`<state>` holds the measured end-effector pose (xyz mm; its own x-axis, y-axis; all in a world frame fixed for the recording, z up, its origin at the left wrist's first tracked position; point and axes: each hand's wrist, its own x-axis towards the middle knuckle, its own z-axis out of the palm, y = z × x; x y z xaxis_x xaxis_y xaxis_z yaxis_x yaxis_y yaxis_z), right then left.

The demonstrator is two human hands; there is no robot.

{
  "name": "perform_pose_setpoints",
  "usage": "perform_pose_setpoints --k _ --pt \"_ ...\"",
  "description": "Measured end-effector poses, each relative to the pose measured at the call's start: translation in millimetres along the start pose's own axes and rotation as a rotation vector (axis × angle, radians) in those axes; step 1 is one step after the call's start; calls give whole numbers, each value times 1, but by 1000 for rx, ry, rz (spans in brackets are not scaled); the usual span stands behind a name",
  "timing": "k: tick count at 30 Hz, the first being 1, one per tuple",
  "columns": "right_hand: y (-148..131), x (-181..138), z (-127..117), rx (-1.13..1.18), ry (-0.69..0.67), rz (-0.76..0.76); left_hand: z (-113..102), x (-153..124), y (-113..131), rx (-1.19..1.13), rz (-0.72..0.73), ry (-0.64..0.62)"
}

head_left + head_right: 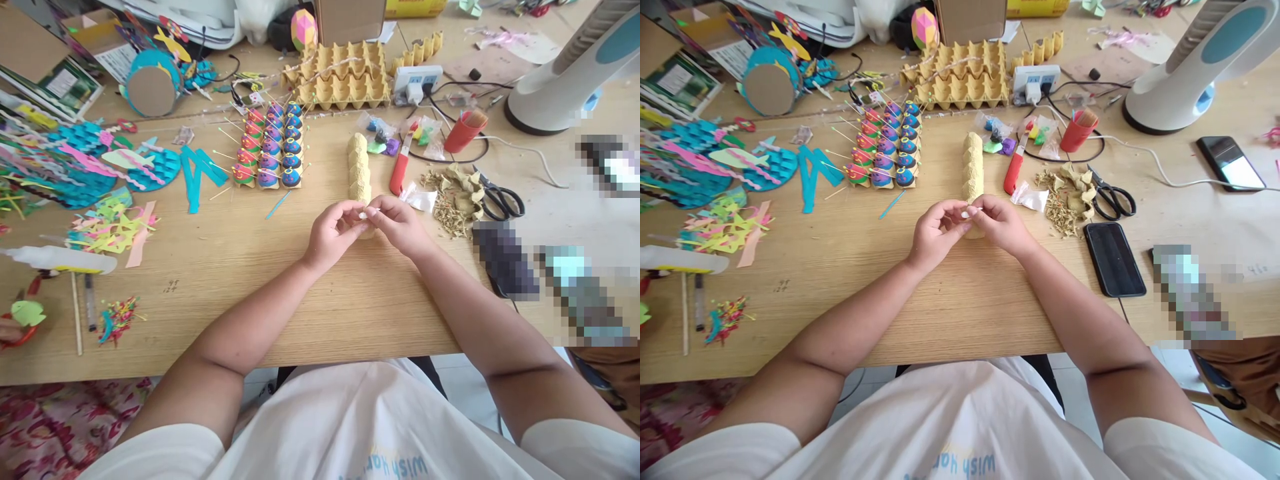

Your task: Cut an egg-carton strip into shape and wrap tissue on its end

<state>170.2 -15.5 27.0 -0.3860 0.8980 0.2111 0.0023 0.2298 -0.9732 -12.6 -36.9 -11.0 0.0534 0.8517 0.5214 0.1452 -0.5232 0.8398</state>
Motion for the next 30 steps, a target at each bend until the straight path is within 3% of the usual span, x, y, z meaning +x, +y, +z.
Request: perform_pose_setpoints --k 10,19,30 --pt "4 1 -4 -149 -73 -64 -4 1 10 52 -127 48" --pt "1 -2 0 -173 -63 -25 -7 2 14 186 -60 11" --pt "7 -1 -1 -154 -32 -45 -6 0 14 182 -39 -7"
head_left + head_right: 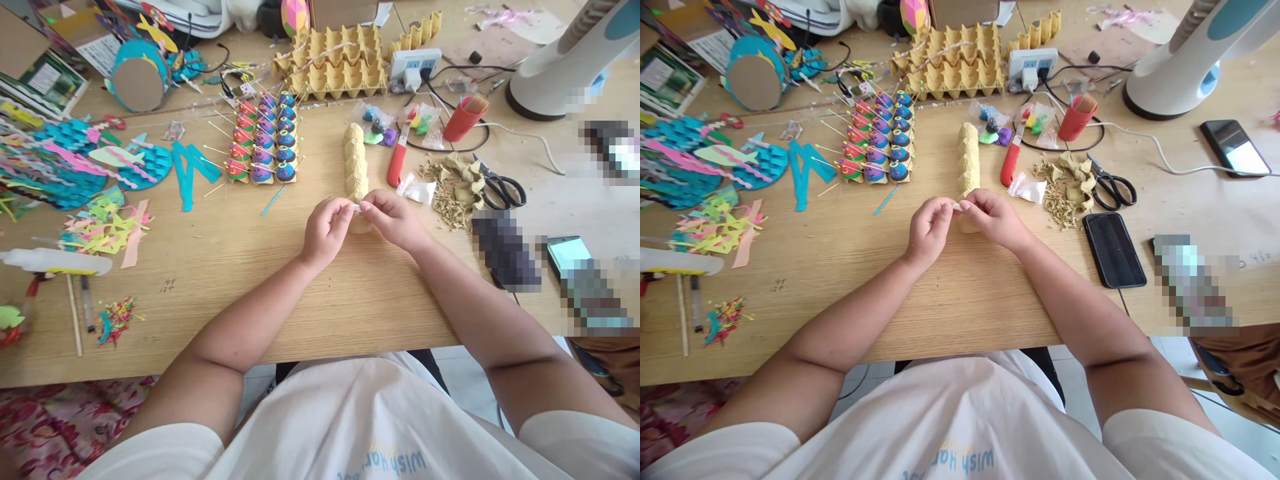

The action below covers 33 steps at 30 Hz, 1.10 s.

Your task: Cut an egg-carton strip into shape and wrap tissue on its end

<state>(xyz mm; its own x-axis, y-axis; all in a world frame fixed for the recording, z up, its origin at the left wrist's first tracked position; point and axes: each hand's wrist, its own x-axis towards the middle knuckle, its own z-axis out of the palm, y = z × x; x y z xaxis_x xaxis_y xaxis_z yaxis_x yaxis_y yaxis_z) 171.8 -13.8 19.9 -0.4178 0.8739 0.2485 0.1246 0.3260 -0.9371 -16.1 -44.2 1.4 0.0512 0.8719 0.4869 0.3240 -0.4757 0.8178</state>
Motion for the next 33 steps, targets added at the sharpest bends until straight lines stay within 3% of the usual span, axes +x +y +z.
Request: perform_pose_setpoints --k 11,21,33 --pt "-4 0 -4 -6 -53 10 0 -1 2 46 45 -54" --pt "7 2 -15 -28 -107 27 2 -1 -8 25 -69 -38" --pt "7 3 -15 20 -35 24 3 -1 -7 -51 -45 35"
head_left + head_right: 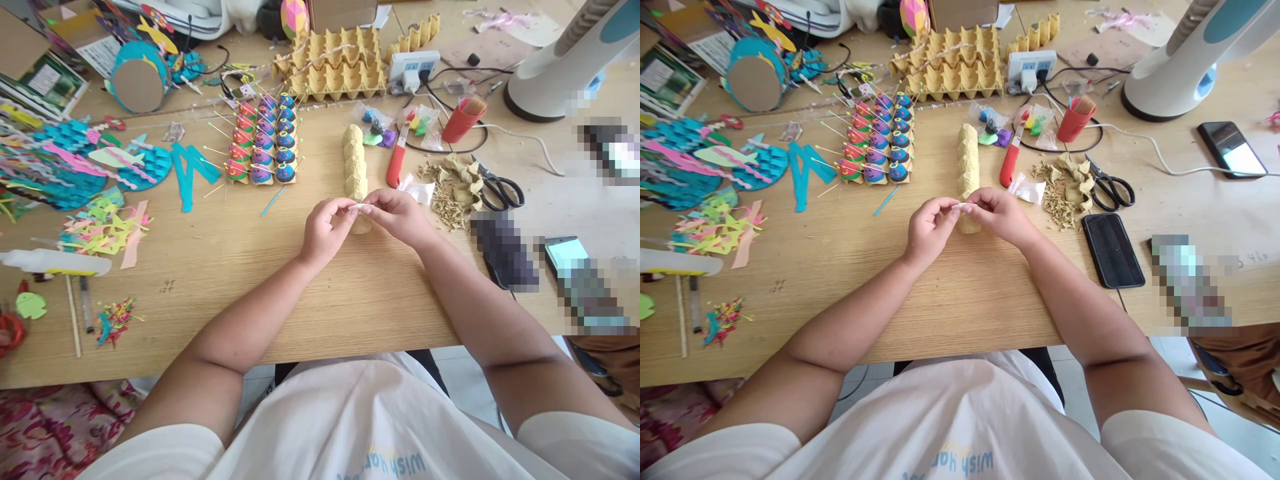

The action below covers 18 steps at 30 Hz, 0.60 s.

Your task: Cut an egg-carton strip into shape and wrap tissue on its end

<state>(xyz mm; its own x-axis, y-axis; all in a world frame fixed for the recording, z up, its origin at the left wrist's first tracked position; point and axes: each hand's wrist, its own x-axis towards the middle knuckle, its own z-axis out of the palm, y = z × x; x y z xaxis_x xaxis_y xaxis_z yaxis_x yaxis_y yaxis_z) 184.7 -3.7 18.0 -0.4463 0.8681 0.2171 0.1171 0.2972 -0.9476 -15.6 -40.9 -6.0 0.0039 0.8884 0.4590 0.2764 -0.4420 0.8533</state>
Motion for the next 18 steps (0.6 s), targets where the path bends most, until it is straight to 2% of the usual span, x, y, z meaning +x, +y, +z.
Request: perform_pose_setpoints --k 4,11,15,18 --pt "-5 0 -2 38 -42 -5 1 1 2 -29 -24 24" --pt "-8 1 -8 20 -31 41 -1 1 1 -52 -64 9" --pt "-13 1 -14 -107 -109 173 -3 1 2 73 -33 -38" --pt "-17 1 -17 -264 -168 189 -2 1 1 137 10 -45"
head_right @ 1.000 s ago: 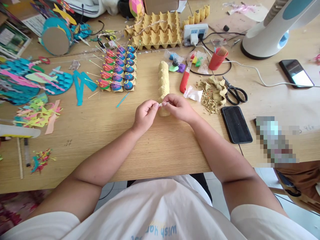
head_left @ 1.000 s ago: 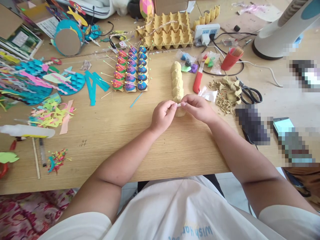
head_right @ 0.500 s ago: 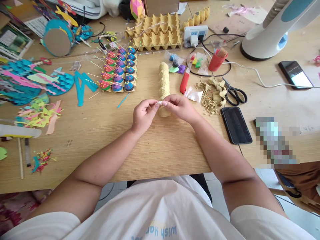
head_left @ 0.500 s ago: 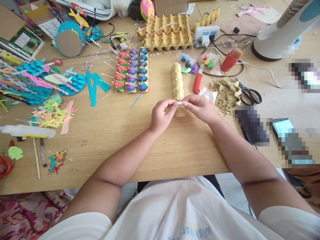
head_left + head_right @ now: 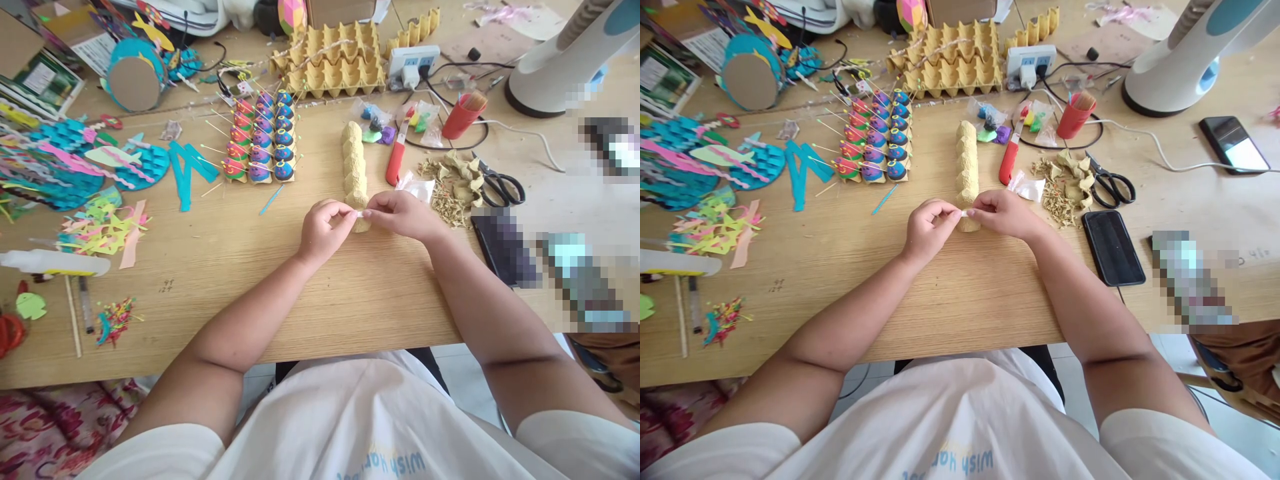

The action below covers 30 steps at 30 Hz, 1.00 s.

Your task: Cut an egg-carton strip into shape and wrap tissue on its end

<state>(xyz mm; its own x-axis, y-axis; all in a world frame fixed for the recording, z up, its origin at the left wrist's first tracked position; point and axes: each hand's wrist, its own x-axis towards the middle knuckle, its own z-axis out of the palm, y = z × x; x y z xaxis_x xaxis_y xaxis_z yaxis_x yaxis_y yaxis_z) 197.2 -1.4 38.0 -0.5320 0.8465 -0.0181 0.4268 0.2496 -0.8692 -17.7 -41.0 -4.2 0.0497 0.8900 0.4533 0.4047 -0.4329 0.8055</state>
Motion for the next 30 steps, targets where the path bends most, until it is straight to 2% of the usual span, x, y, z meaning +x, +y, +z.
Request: perform_pose_setpoints --k 3,12,16,21,24,27,30 --pt "-1 -1 -2 -104 -1 -2 2 0 -2 33 7 0" --pt "2 0 -3 -226 -26 59 2 0 -5 89 -47 -40" --pt "4 1 -3 -99 -7 87 1 -1 -1 116 -154 -36" --pt "4 1 0 53 9 203 -1 -2 7 180 -264 -63" --pt "2 1 4 171 69 270 -1 -2 8 167 -310 -38" --pt "-1 2 8 253 167 328 2 -1 4 73 -352 -6" --pt "-4 5 14 426 244 359 5 1 0 -121 -384 33"
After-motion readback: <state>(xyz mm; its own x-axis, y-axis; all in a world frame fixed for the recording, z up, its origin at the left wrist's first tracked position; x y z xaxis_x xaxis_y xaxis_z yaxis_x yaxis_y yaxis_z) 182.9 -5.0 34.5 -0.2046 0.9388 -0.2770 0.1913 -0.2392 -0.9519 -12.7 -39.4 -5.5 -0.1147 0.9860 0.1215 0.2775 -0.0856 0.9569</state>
